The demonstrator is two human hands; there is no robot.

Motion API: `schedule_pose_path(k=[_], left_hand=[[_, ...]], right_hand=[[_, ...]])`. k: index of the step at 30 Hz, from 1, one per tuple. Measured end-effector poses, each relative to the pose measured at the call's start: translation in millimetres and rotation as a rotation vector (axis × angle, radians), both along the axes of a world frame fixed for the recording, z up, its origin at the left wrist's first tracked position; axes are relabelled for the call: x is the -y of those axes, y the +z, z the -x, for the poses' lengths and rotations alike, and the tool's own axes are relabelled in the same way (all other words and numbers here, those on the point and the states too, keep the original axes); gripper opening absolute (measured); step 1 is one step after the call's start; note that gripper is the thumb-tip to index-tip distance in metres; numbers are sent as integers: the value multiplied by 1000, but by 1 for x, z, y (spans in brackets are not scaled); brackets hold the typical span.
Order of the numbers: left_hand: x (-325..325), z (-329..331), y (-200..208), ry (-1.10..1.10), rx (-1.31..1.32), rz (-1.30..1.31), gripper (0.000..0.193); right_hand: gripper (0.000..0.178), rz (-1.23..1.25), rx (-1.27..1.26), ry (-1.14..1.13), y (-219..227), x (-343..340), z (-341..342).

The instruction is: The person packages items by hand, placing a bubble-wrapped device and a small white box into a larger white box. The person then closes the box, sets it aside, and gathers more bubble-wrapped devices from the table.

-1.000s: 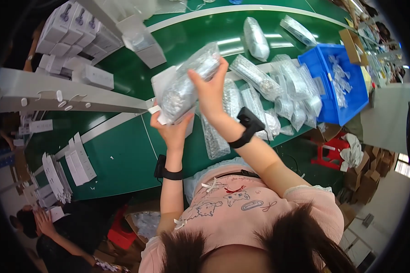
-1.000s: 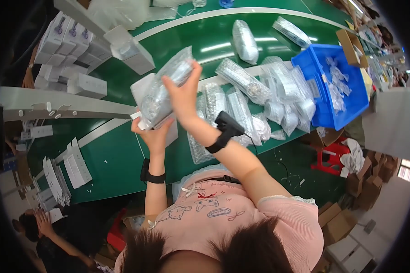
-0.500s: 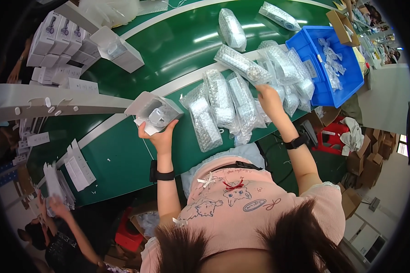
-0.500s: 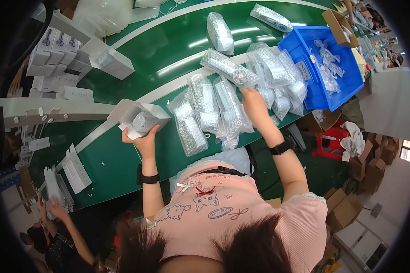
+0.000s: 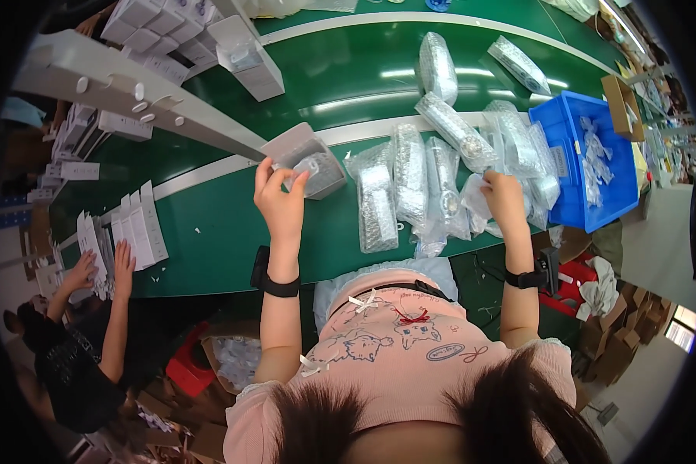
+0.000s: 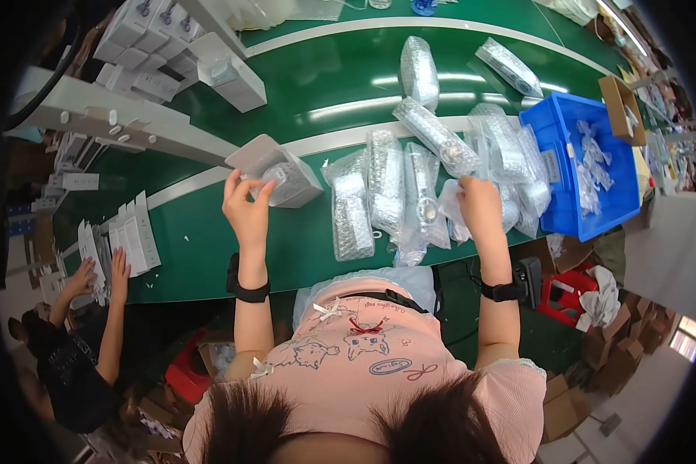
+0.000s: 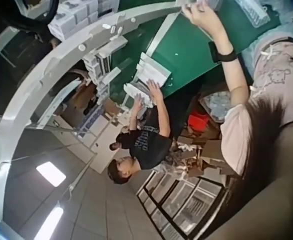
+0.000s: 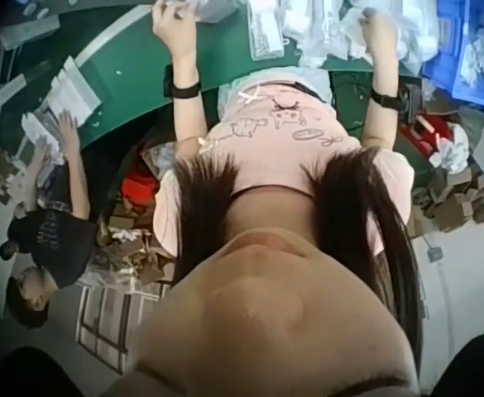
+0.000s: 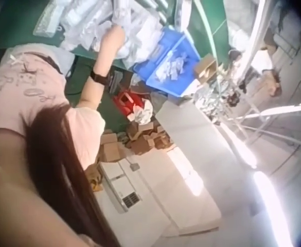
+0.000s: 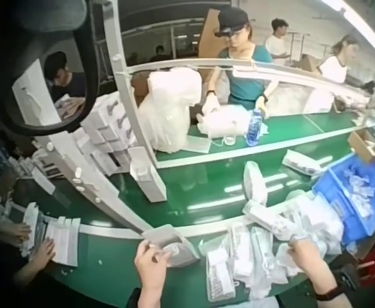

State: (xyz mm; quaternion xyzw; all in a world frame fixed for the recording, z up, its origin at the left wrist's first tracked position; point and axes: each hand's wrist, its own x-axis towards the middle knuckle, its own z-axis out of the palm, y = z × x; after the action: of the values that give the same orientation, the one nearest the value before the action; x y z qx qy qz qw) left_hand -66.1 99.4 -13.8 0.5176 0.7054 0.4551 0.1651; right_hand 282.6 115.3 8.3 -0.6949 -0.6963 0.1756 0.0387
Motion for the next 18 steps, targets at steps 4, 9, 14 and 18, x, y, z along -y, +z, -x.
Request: schedule_pose_path(k=[4,9,14,18], left_hand=[[-7,0,6,19,38,47,17],[-6,1,6,14,47,40,18],[-5,4,4,25,74,42,20],[-10,5,-7,3,112,-20,17]], right_hand=[[15,24,-71,147,44,-13,28],[16,-366,-326,707,51,-31,62],[18,-239,-857,512,60,-29,138],[16,-579,-896,840,22,-43,172]])
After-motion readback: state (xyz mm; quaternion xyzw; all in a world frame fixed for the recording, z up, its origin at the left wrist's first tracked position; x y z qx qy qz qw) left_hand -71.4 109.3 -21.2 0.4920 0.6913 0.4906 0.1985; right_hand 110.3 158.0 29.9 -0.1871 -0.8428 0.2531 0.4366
